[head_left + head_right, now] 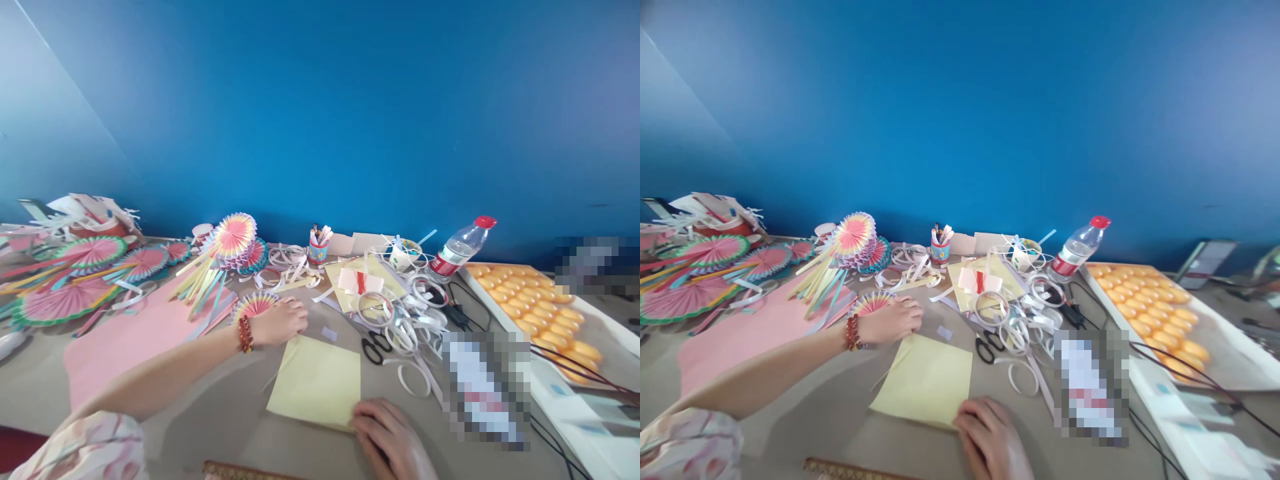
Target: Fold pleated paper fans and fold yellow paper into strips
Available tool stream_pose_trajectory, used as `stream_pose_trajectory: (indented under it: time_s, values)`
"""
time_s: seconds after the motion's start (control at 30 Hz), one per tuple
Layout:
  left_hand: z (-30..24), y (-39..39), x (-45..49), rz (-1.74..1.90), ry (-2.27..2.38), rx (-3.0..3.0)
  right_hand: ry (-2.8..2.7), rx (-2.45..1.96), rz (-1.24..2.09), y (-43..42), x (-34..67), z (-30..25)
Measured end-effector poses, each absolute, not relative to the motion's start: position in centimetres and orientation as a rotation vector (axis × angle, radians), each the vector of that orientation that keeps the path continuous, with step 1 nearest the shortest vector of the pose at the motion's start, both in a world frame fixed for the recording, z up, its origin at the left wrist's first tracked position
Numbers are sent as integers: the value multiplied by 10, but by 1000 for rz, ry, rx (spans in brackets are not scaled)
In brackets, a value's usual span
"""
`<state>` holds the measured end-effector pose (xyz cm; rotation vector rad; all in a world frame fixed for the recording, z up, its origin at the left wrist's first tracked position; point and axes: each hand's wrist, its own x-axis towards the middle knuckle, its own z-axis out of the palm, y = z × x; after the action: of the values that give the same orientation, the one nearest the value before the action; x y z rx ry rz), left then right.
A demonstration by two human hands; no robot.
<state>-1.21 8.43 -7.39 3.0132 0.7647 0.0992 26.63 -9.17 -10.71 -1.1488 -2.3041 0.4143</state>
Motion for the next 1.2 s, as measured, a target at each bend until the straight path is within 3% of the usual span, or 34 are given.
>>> stream_pose_trajectory:
  time_s: [0.13,0.37,0.67,0.93,1.2]
  values:
    - [-67,111,-14,192,848,2949,-2313,-1161,408,-93,265,-103]
    - [-28,146,-32,674,1489,2707,-2328,-1187,447,-96,268,-104]
    - [-45,9,-51,363,548,2460,-2180,-1265,499,-97,270,-107]
    - [-93,-53,-39,660,1149,2283,-2021,-1296,628,-98,268,-109]
    - [-113,-82,-28,876,1473,2072,-1870,-1456,456,-96,253,-124]
